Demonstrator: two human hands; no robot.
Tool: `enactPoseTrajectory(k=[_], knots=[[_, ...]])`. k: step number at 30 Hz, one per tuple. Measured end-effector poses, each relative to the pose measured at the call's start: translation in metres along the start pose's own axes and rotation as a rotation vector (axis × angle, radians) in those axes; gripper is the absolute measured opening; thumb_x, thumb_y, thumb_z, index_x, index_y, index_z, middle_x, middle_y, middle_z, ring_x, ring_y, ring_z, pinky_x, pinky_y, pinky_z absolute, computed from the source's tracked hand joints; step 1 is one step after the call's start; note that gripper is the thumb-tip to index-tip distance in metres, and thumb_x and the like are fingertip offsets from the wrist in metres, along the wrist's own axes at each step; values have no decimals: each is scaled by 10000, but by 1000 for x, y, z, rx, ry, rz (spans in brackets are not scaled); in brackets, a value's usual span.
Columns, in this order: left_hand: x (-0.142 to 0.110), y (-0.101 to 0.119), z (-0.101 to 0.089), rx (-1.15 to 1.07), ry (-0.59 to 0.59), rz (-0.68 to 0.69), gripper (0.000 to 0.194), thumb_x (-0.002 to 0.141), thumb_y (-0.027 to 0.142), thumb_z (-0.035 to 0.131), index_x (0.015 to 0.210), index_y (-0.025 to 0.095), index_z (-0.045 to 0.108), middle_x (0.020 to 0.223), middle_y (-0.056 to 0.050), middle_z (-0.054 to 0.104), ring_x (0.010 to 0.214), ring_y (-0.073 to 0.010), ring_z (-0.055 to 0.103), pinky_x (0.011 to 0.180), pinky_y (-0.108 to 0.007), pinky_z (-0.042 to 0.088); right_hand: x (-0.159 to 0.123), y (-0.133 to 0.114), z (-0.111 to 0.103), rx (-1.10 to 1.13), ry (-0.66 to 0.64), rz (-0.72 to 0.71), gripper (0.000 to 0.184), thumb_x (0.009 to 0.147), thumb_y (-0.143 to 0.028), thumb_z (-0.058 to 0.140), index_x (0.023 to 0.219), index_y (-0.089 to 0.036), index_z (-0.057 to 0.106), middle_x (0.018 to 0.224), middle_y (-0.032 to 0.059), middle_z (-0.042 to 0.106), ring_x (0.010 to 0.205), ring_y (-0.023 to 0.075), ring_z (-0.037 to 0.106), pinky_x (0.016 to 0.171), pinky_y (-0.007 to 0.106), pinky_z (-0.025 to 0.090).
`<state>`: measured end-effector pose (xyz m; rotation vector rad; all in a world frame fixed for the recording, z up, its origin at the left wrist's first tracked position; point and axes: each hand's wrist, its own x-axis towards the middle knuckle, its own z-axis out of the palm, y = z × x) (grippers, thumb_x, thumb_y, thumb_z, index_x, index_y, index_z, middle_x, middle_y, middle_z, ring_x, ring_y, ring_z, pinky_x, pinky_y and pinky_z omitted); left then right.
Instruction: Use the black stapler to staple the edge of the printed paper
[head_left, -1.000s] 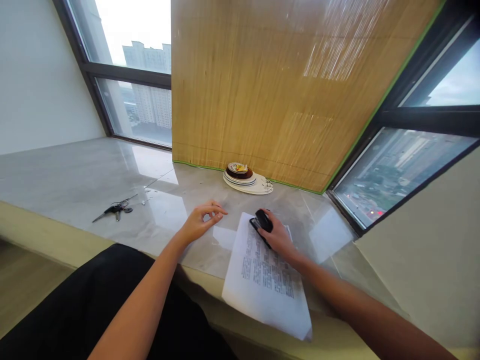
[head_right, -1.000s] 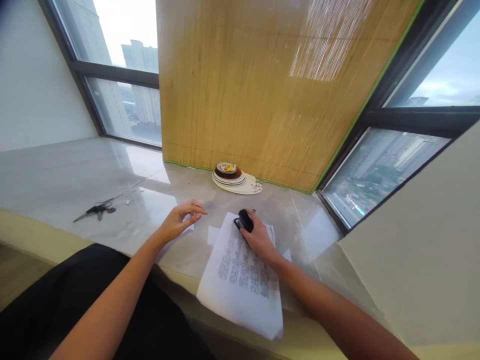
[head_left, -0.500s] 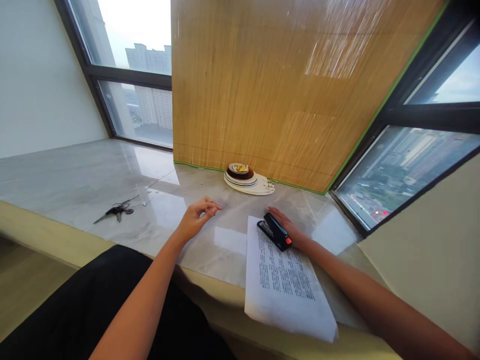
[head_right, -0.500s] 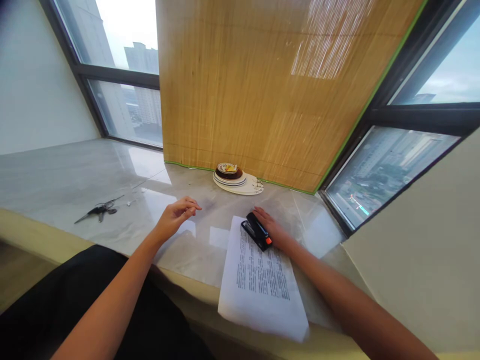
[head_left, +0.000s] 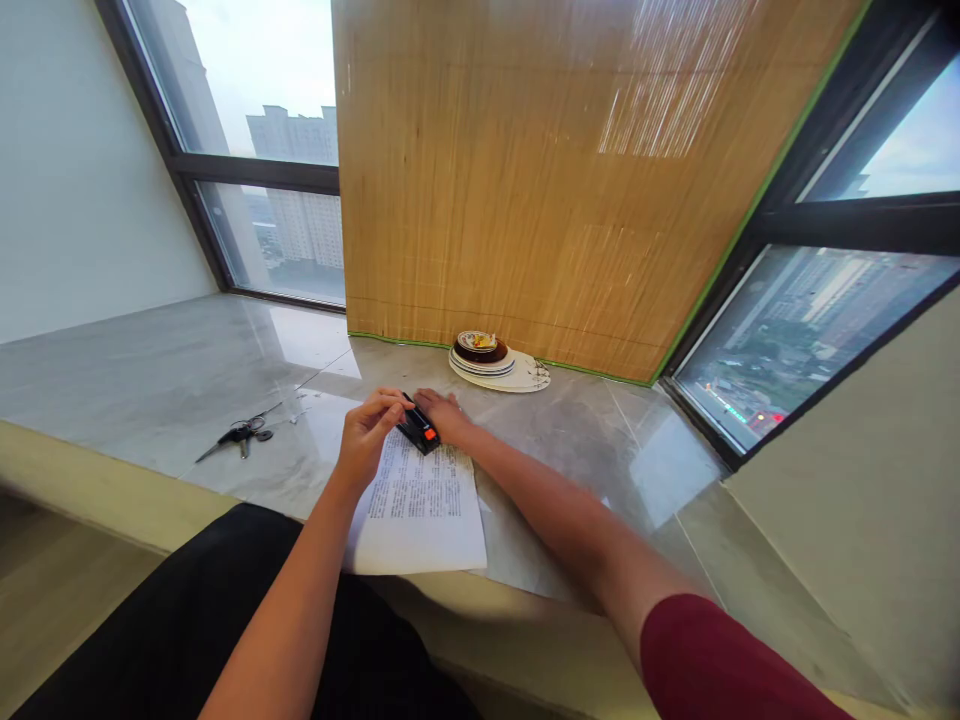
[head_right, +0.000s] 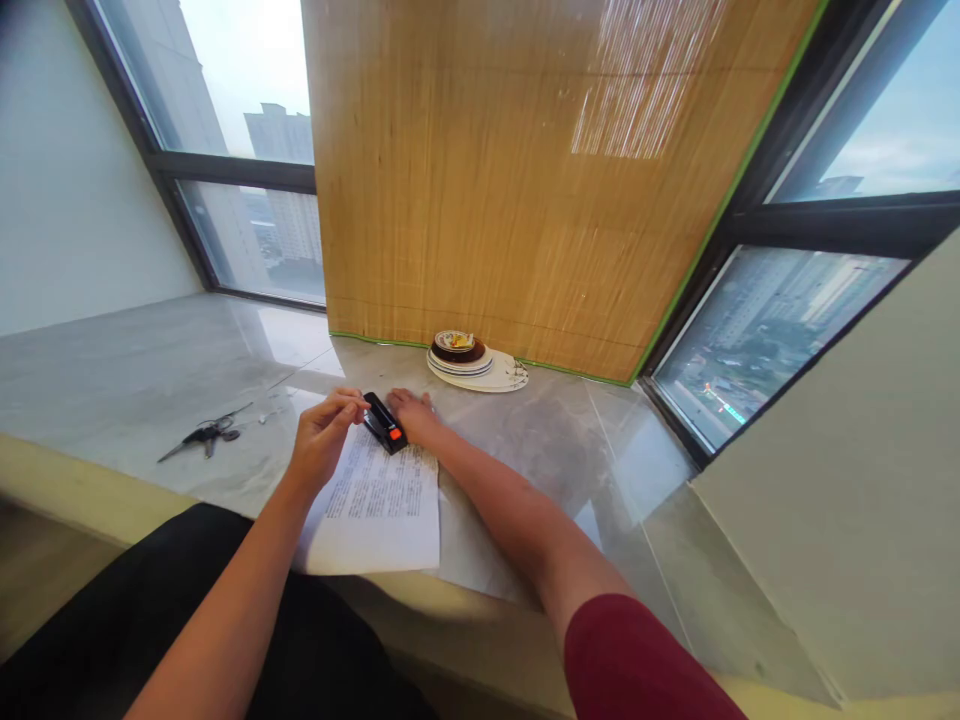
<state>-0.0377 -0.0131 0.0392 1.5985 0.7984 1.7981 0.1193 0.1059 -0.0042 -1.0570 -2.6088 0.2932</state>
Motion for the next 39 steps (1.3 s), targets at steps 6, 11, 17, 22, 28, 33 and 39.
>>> enactPoseTrajectory(k=[6, 11, 17, 22, 28, 33, 39], knots=[[2, 2, -3, 35, 81, -14, 210, 904, 392, 711, 864, 198, 781, 873, -58, 631, 871, -189, 587, 772, -301, 501, -2, -2, 4, 29, -5, -25, 567, 1018, -288, 507, 1552, -163, 364, 1690, 196, 285, 1557, 316, 300, 1240, 594, 260], [4, -13, -11, 239, 196, -99, 242, 926, 391, 651, 886, 177, 758, 809, -35, 684, 741, -162, 577, 713, -287, 471, -49, 29, -14, 71, 24, -100, 664, 943, -326, 621, 1531, -89, 422, 1634, 253, 366, 1543, 344, 329, 1250, 547, 283], [-7, -38, -6, 727, -352, -114, 225, 961, 324, 571, 983, 194, 754, 960, -72, 755, 895, -232, 682, 874, -376, 508, -93, 63, -39, 261, 258, 59, 447, 909, -389, 647, 1307, -186, 654, 1405, 156, 641, 1328, 283, 580, 1154, 455, 423], [-20, -34, 6, 923, -658, -73, 385, 920, 457, 698, 1252, 264, 704, 1344, -103, 647, 1271, -337, 581, 1065, -508, 425, -115, 47, -51, 282, 410, 249, 468, 1055, -459, 316, 1076, -196, 703, 1012, 87, 731, 959, 227, 674, 889, 376, 528], [-18, -32, 6, 975, -682, -120, 441, 885, 462, 750, 1270, 261, 671, 1364, -106, 625, 1265, -350, 580, 1049, -512, 412, -146, 16, -47, 229, 296, 121, 391, 794, -342, 768, 1158, -221, 691, 1058, 77, 716, 938, 244, 662, 854, 356, 523], [-17, -36, 6, 953, -653, -148, 529, 871, 483, 757, 1323, 245, 619, 1377, -116, 628, 1280, -352, 575, 1046, -502, 419, -147, 37, -48, 361, 324, 102, 415, 799, -206, 702, 1214, -218, 714, 1165, 83, 742, 1093, 272, 682, 1020, 442, 509], [-17, -35, 8, 964, -633, -158, 295, 941, 369, 666, 1203, 237, 695, 1312, -102, 662, 1220, -332, 604, 1026, -494, 435, -150, 51, -47, 561, 423, 120, 409, 791, -245, 699, 1199, -226, 708, 1206, 66, 743, 1136, 262, 691, 1070, 453, 502]])
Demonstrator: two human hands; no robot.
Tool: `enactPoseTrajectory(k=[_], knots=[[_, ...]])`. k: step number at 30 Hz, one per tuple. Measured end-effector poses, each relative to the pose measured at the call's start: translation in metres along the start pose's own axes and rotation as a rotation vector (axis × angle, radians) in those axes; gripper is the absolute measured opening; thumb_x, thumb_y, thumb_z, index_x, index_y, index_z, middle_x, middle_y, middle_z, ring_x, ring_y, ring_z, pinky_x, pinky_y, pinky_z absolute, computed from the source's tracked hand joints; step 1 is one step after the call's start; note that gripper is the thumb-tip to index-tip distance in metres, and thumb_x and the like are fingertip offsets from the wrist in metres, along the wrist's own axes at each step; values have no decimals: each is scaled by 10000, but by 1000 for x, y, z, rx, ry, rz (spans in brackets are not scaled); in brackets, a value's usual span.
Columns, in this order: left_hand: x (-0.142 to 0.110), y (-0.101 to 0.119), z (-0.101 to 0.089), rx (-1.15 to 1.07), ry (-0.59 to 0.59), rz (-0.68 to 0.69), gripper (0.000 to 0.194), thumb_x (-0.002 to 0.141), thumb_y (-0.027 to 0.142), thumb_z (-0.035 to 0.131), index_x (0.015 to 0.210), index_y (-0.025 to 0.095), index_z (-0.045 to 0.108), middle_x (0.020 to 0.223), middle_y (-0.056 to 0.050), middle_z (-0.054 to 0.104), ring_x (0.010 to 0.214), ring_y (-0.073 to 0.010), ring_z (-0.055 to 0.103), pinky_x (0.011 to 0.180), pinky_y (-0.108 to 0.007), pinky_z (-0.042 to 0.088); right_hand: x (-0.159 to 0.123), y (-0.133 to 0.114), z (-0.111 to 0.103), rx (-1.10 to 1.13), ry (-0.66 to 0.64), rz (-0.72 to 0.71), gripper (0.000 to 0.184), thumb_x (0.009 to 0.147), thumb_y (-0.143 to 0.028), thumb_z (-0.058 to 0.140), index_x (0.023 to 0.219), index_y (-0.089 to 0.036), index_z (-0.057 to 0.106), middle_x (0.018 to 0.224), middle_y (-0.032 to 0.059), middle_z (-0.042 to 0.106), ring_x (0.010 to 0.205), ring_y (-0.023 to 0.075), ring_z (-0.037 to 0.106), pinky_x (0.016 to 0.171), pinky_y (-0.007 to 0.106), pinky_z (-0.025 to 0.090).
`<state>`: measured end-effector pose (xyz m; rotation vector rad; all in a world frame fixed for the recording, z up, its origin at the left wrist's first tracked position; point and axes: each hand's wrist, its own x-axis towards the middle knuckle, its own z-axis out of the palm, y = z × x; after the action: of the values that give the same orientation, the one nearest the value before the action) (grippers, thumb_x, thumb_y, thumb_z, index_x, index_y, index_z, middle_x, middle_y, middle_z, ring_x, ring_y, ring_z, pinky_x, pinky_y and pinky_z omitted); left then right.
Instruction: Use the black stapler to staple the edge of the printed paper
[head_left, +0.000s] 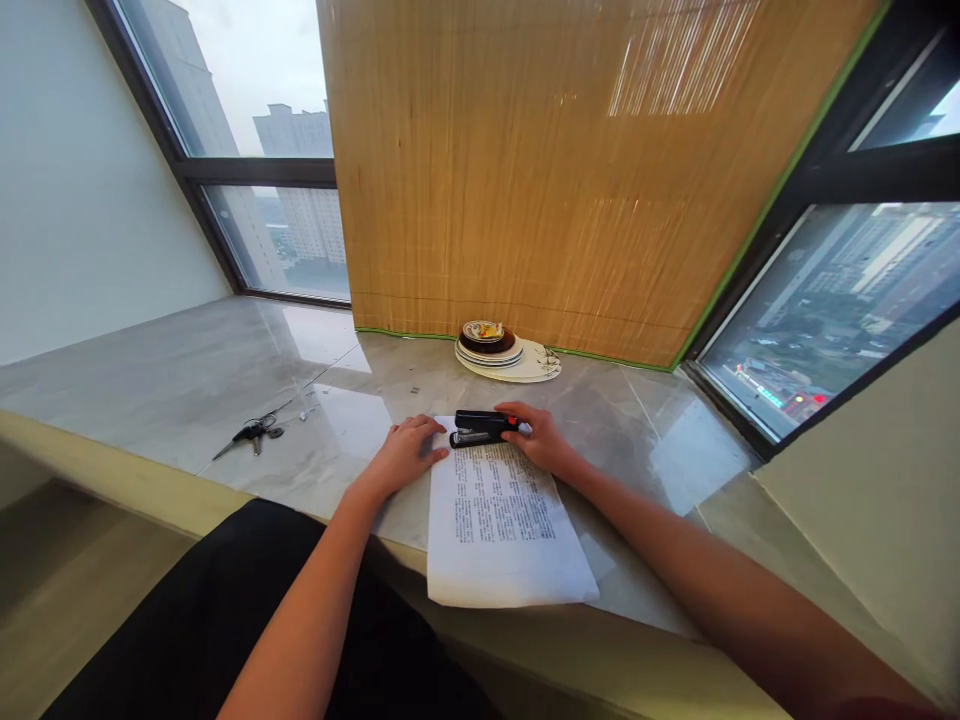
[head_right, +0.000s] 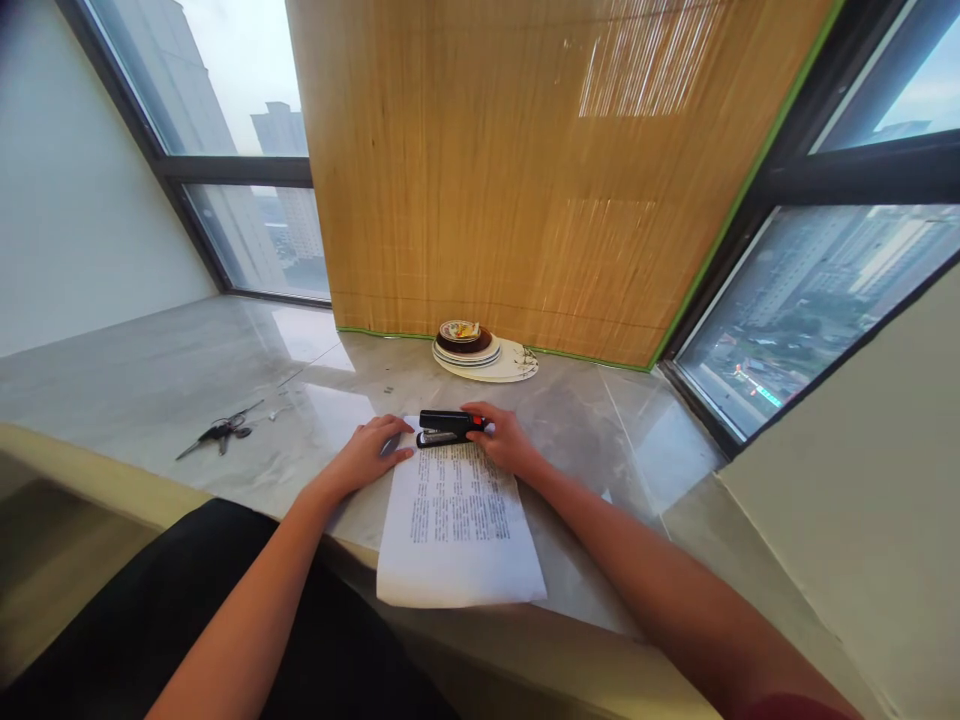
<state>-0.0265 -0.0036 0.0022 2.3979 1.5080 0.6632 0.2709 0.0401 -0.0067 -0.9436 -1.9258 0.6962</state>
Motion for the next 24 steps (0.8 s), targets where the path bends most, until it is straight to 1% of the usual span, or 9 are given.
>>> enactPoseTrajectory(k=[2, 4, 7, 12, 14, 16, 19, 22, 24], knots=[[0, -1, 0, 11, -2, -4, 308, 942, 383, 667, 1210, 234, 697, 1325, -107, 657, 1215, -331, 611, 1032, -499, 439, 0, 1, 1, 68, 78, 11, 354, 773, -272, 715, 1123, -220, 707, 1151, 64, 741, 1078, 255, 703, 1033, 441, 530], [1, -3, 1, 10, 2, 9, 295, 948, 359, 659, 1210, 231, 702, 1326, -107, 663, 1217, -316, 621, 1043, -483, 448, -1, 1, 3, 122, 111, 41, 309, 750, -296, 734, 1048, -222, 699, 1079, 53, 741, 1022, 249, 713, 996, 435, 553], [2, -7, 3, 2, 18, 34, 260, 965, 279, 619, 1200, 219, 713, 1311, -106, 688, 1227, -284, 634, 1069, -447, 458, -2, 0, 7, 152, 116, 84, 292, 724, -303, 753, 998, -224, 690, 1021, 37, 742, 978, 242, 723, 947, 431, 579], [3, -7, 4, -21, 67, 89, 293, 938, 204, 605, 1211, 201, 710, 1303, -114, 704, 1218, -277, 648, 1095, -456, 468, -6, -5, 13, 222, 88, 127, 283, 734, -300, 756, 994, -234, 663, 1074, 48, 745, 1076, 264, 727, 807, 365, 615], [3, -5, 3, -35, 67, 141, 306, 930, 192, 594, 1213, 196, 709, 1297, -113, 706, 1212, -275, 652, 1095, -451, 477, -6, -5, 13, 203, 63, 129, 273, 732, -298, 772, 976, -229, 669, 1027, 41, 757, 1036, 259, 743, 841, 380, 611], [3, -2, 3, -33, 45, 162, 296, 920, 193, 595, 1189, 200, 720, 1268, -106, 718, 1189, -278, 662, 1083, -452, 488, -6, -4, 12, 158, 38, 122, 265, 722, -289, 793, 953, -221, 682, 971, 33, 770, 989, 252, 757, 928, 424, 592], [1, -1, 2, -25, 18, 154, 294, 896, 192, 614, 1165, 213, 732, 1233, -94, 730, 1165, -286, 669, 1070, -460, 491, -6, -3, 11, 152, 24, 109, 247, 722, -278, 799, 934, -220, 686, 1015, 47, 794, 1024, 260, 760, 1023, 476, 554], [1, -1, 2, -42, 32, 155, 297, 874, 245, 676, 1165, 218, 729, 1242, -95, 725, 1178, -298, 663, 1079, -466, 481, -6, -4, 11, 211, 59, 108, 229, 728, -325, 818, 884, -215, 691, 1104, 74, 799, 1054, 278, 761, 1016, 476, 563], [2, -1, 2, -60, 37, 150, 279, 867, 289, 711, 1136, 219, 732, 1217, -96, 731, 1147, -300, 676, 1053, -462, 496, -5, -5, 10, 220, 93, 134, 210, 805, -411, 771, 857, -212, 731, 1086, 75, 806, 1047, 283, 764, 996, 459, 571]])
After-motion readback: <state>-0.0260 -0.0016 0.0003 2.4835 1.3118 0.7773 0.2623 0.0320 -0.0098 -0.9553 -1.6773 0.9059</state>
